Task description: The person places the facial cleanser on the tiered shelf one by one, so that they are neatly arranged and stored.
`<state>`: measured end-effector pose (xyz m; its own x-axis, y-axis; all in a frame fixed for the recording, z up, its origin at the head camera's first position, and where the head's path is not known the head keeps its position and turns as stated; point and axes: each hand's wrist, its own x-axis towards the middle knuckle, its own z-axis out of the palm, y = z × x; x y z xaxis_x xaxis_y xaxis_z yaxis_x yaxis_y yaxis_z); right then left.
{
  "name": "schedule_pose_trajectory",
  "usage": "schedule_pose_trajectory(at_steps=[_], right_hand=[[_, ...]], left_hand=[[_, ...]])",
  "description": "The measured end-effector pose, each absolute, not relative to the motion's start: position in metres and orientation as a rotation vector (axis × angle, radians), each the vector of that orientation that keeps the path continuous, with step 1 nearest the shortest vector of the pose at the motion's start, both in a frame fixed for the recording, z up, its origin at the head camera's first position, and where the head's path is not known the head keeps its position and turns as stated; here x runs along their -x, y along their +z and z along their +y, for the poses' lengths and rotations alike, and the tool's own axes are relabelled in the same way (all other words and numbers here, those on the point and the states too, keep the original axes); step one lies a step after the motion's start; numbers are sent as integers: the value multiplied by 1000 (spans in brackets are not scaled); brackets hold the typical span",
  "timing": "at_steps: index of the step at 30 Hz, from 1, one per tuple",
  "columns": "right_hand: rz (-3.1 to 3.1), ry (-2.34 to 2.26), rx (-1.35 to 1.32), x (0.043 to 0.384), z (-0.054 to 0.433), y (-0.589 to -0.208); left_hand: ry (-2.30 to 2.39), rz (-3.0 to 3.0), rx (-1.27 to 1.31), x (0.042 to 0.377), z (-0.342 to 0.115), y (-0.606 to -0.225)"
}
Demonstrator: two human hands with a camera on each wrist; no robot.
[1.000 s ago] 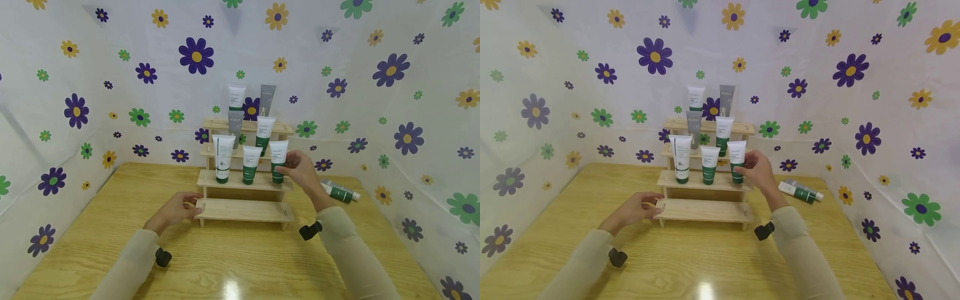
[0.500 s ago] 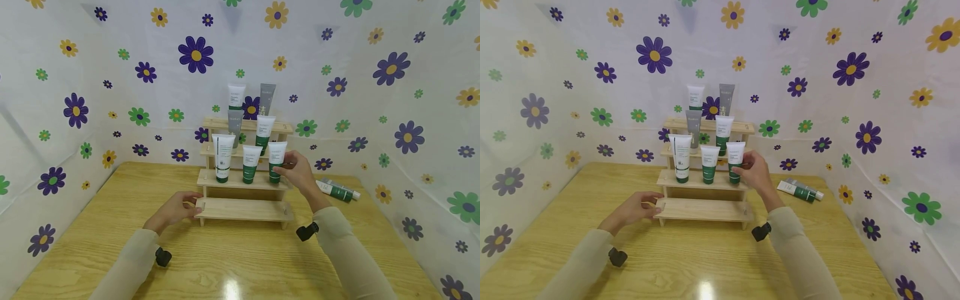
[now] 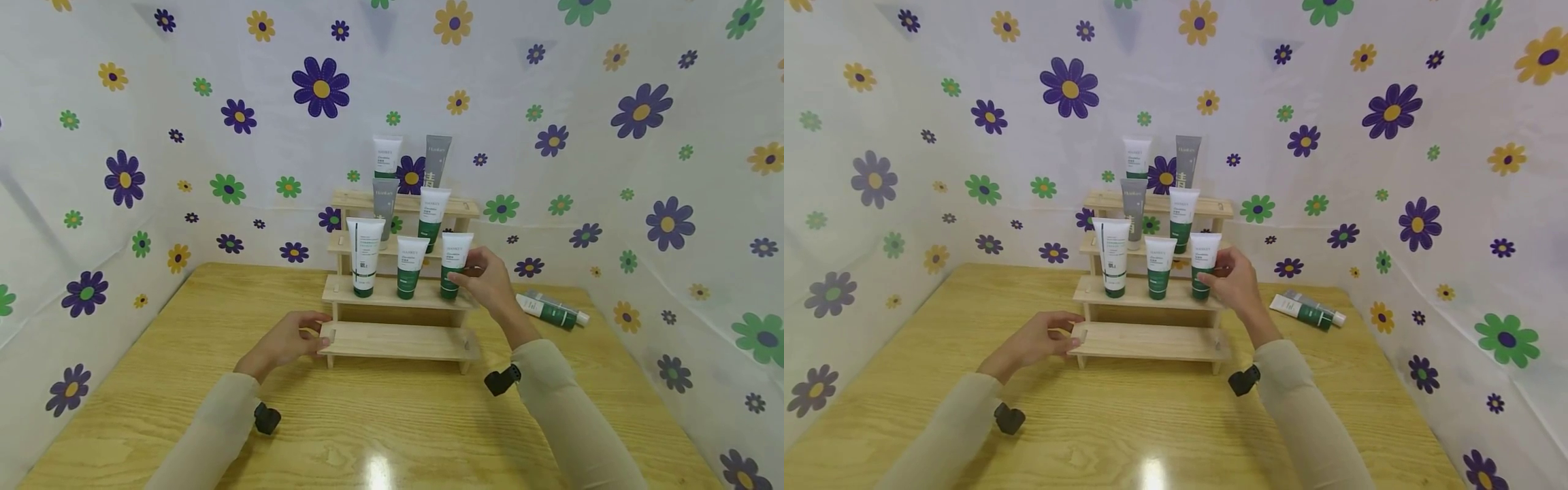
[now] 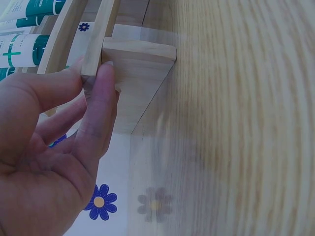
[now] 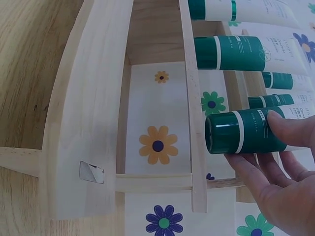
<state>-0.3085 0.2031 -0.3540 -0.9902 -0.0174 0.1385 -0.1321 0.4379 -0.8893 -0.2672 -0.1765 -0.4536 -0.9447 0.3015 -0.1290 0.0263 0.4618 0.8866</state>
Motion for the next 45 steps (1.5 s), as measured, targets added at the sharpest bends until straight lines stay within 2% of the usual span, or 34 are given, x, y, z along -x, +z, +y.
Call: schedule_pose_trajectory(at_steps=[17, 31, 36, 45], right_hand=[[-2627, 1572, -142, 307, 202, -356], [-2750, 1440, -344, 303, 207, -349], [-2789, 1480, -438, 302, 222, -347], [-2768, 1390, -354, 300, 262, -350]], left_hand=[[1447, 2463, -300, 265, -176, -450], [1441, 2469, -280, 266, -176, -451], [1441, 2469, -275, 267, -177, -452], [1441, 2467, -288, 266, -177, -451]])
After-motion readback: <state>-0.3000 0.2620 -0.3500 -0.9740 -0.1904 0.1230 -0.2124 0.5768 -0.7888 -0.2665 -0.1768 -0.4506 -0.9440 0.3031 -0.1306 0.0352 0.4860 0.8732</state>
